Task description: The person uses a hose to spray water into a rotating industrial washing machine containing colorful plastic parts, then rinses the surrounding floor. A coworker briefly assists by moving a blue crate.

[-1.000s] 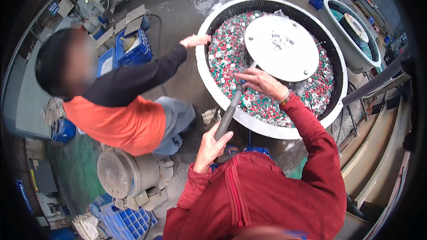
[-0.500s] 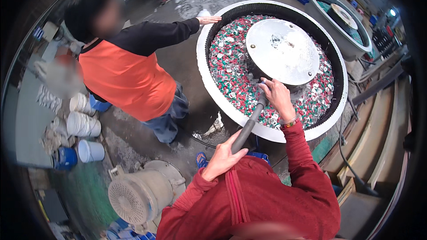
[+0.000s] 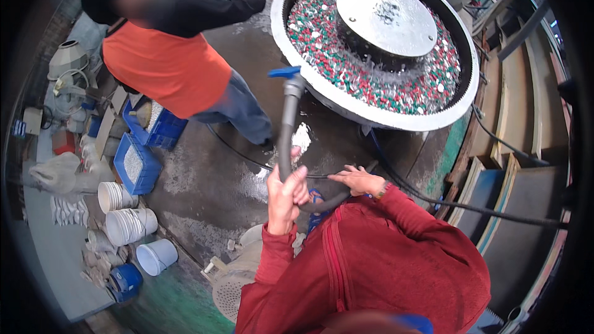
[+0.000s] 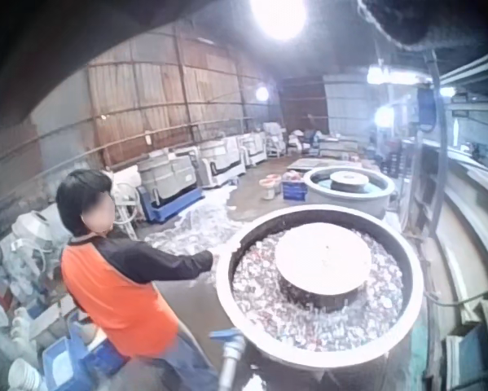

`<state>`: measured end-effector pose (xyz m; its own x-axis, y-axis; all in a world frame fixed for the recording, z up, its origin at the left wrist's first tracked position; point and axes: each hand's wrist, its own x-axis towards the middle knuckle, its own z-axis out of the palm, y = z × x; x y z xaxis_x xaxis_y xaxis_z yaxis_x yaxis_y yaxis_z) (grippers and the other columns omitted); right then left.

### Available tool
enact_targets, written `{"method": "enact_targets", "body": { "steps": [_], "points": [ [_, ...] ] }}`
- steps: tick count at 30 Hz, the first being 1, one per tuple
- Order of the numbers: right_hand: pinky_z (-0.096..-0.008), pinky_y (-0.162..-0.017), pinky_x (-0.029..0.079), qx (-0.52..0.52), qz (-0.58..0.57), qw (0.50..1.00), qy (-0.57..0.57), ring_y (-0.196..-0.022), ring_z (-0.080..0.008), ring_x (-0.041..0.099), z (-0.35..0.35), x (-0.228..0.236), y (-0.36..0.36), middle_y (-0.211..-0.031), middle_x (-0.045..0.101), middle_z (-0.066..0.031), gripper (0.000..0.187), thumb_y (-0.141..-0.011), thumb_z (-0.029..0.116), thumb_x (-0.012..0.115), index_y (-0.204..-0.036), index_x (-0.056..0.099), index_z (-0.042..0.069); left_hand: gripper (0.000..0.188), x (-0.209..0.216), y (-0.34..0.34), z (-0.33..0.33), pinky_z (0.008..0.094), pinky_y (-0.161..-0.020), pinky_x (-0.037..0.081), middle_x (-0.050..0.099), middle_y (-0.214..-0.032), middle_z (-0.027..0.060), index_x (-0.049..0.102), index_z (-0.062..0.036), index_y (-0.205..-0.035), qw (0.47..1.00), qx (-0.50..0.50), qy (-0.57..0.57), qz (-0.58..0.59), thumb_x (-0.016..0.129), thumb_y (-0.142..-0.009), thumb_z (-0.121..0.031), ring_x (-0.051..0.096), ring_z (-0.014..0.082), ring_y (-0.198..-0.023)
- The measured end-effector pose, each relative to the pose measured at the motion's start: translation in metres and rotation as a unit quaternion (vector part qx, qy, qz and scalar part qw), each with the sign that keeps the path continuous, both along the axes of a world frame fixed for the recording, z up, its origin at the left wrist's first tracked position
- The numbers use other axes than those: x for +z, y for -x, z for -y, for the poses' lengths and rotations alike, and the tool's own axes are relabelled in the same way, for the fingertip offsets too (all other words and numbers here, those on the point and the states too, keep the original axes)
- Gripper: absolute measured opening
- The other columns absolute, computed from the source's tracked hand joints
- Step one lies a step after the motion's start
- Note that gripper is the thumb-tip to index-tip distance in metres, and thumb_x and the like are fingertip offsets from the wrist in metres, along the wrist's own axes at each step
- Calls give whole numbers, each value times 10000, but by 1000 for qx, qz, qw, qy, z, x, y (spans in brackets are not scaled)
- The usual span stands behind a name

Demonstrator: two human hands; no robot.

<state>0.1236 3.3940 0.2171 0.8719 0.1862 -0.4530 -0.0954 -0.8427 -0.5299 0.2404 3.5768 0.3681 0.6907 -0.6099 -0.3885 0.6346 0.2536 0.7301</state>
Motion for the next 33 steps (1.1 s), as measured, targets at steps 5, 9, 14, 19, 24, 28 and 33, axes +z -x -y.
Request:
{"method": "enact_targets", "body": {
  "steps": [5, 9, 14, 19, 24, 28, 33],
  "points": [
    [-454, -800, 466, 32, -102, 994, 21, -991, -324, 556, -20, -44, -12, -995, 611, -145, 331, -644, 158, 570, -960, 622, 74, 255, -44, -39, -9, 187, -348, 211, 286, -506, -84, 491, -60, -1090, 997, 24, 6, -67, 548, -847, -108, 245, 19, -367],
    [-431, -718, 472, -34, -126, 991, -38, -803, -348, 603, -11, -46, -7, -808, 632, -175, 329, -654, 337, 629, -844, 630, 67, 248, -83, -49, -11, 199, -334, 194, 262, -486, -90, 493, -57, -1083, 990, 62, -12, -124, 536, -849, -126, 230, 21, -356],
    [-432, -698, 484, -57, -117, 991, -16, -747, -334, 617, -3, -29, -6, -741, 639, -157, 270, -643, 348, 574, -732, 657, 107, 285, -91, -66, -8, 197, -340, 191, 234, -471, -86, 512, -44, -1089, 987, 94, 9, -134, 533, -854, -203, 226, 27, -355],
    [-432, -628, 491, -59, -33, 997, 22, -681, -351, 604, 10, -23, -19, -718, 619, -172, 269, -621, 333, 588, -707, 657, 88, 207, -112, -97, 11, 211, -326, 201, 291, -450, -98, 572, -64, -881, 984, 142, -66, -80, 616, -806, -251, 262, 33, -342],
    [-432, -657, 493, -117, -14, 993, -24, -716, -353, 603, 29, -22, -31, -731, 611, -190, 277, -659, 307, 539, -732, 632, 56, 174, -170, -137, 37, 280, -350, 368, 452, -483, 29, 541, -9, -667, 963, 146, -226, -16, 596, -746, -154, 430, 132, -366],
    [-429, -708, 475, -168, 7, 984, -52, -775, -367, 589, 23, -23, -53, -761, 616, -185, 239, -648, 256, 572, -785, 629, 69, 156, -183, -171, 52, 299, -342, 377, 471, -492, 53, 538, -1, -657, 960, 113, -256, -14, 592, -740, -121, 457, 155, -373],
    [-351, -630, 441, -213, -50, 938, -269, -619, -225, 563, 10, -22, -156, -651, 568, -137, 317, -689, 279, 646, -776, 556, -12, 139, -200, -244, 94, 267, -364, 365, 440, -495, 17, 531, -23, -675, 974, 101, -197, -46, 595, -749, -121, 435, 122, -397]
  ]
}}
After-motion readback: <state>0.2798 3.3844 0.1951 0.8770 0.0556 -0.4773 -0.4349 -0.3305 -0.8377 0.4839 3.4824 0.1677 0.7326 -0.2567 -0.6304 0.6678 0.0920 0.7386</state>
